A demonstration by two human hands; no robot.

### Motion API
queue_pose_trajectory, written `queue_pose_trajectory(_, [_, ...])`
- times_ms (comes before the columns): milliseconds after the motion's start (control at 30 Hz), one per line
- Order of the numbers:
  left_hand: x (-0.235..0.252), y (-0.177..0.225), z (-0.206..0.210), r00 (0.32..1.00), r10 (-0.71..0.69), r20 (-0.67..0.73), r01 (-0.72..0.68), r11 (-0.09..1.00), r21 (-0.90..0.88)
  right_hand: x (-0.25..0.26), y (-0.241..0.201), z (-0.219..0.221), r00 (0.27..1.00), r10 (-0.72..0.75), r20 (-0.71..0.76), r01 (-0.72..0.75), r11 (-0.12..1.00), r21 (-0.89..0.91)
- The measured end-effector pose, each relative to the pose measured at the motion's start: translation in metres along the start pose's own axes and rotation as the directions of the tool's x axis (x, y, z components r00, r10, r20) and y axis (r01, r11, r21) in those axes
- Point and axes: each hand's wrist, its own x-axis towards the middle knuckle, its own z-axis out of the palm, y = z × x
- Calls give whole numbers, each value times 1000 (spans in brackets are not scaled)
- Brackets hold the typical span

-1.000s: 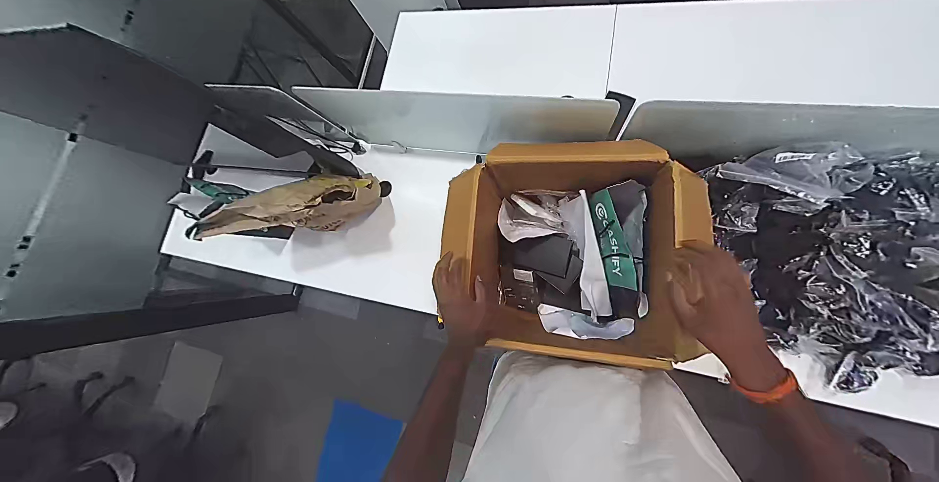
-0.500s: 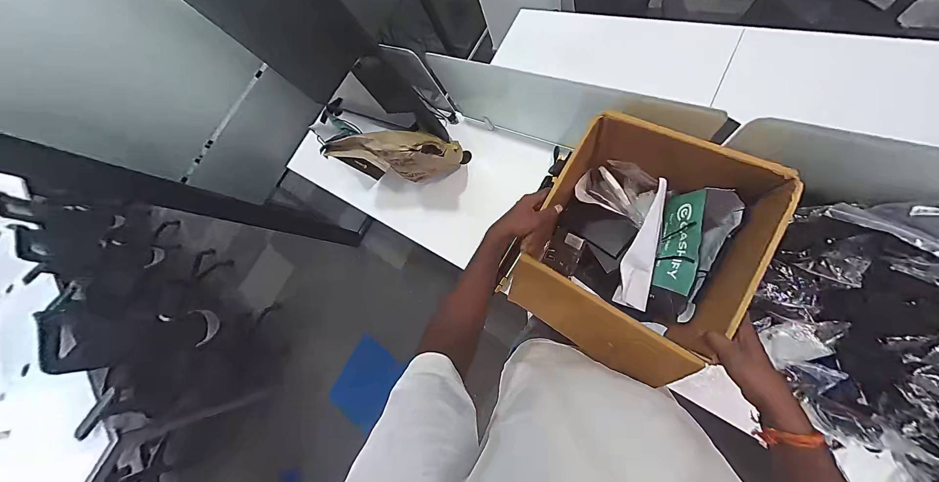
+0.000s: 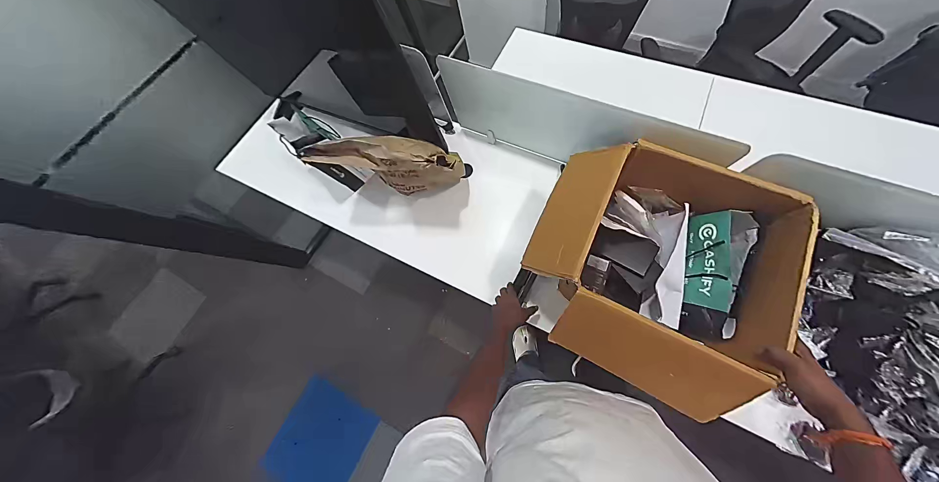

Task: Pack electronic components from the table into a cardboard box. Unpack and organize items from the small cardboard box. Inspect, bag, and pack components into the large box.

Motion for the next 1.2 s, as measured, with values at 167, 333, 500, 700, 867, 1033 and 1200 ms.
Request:
queue_pose_trajectory(167, [19, 8, 11, 997, 1, -81, 4, 998, 62, -6, -1, 8, 995, 24, -100, -26, 1000, -15])
queue_pose_trajectory(333, [38, -15, -18, 996, -11, -89, 20, 995, 98, -5, 0, 12, 988, 41, -150, -42, 999, -4])
queue_pose_trajectory(500, [58, -64, -61, 985, -54, -165, 73, 991, 111, -5, 0, 11, 989, 47, -144, -50, 999, -20])
queue_pose_trajectory(700, [60, -121, -109, 947, -241, -210, 252, 968, 24, -7, 2, 13, 983, 54, -173, -54, 999, 3])
queue_pose_trajectory(867, [80, -153, -141, 920, -309, -239, 316, 949, -11, -7, -2, 15, 983, 46, -177, -50, 999, -19])
queue_pose_trajectory(1033, [101, -167, -161, 905, -321, -278, 346, 937, 47, -8, 1, 14, 985, 55, -166, -61, 998, -31])
queue_pose_trajectory(1200, [104, -176, -163, 884, -301, -359, 360, 926, 111, -23, -16, 38, 992, 75, -105, -77, 997, -24])
